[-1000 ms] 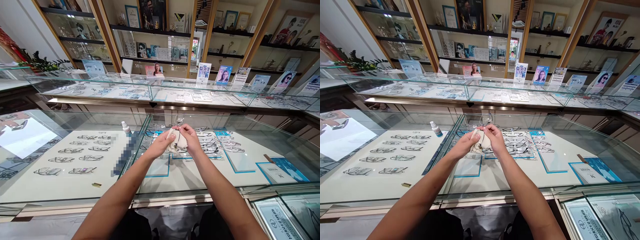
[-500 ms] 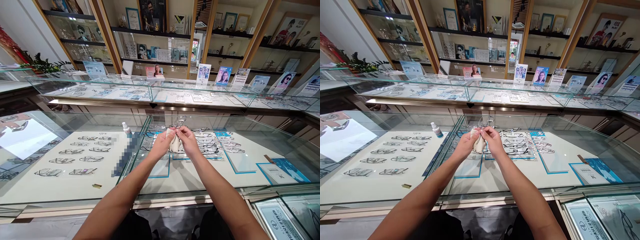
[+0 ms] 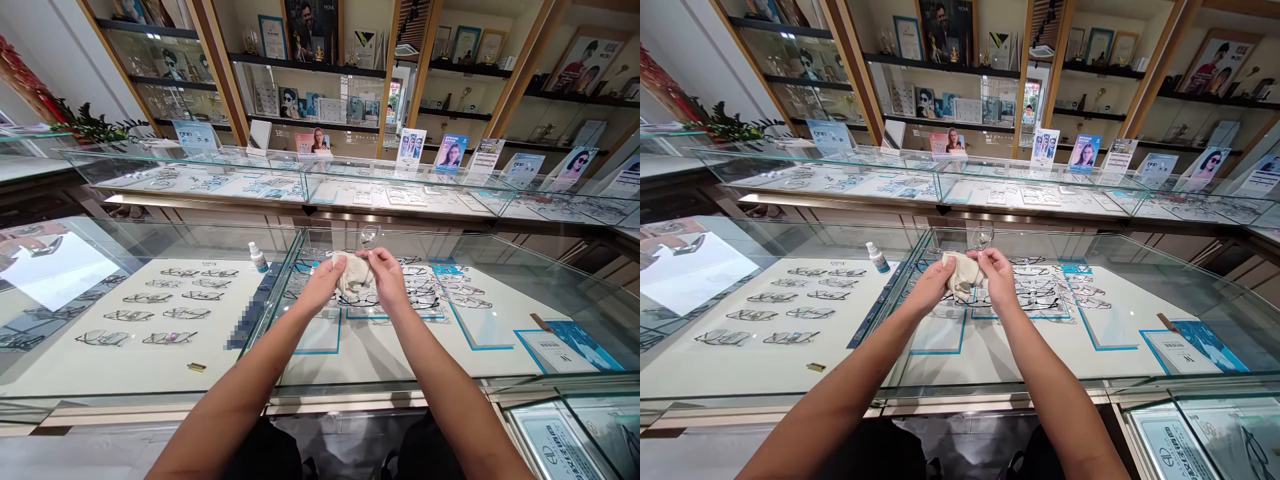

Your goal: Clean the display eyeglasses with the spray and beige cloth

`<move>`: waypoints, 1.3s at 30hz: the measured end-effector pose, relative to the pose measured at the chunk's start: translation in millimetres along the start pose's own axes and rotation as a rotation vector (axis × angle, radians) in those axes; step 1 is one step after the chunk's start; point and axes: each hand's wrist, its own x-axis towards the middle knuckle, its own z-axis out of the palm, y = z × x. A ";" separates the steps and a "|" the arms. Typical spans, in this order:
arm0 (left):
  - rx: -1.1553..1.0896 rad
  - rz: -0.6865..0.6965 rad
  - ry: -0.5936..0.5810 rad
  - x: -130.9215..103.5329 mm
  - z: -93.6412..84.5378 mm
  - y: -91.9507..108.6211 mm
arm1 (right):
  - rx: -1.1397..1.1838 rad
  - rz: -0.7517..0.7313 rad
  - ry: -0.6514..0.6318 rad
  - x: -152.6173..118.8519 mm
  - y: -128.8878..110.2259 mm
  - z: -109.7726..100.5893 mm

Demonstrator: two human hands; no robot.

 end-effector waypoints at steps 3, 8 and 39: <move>-0.047 0.030 0.070 4.5 -10.2 2.4 | -0.104 -0.087 0.001 4.1 -10.0 -9.1; -0.084 0.057 0.078 5.5 -16.5 9.6 | -0.283 -0.021 -0.223 1.6 -20.4 -10.5; -0.220 0.086 0.035 -2.7 -1.6 17.8 | -0.266 0.125 -0.239 -10.5 3.4 9.4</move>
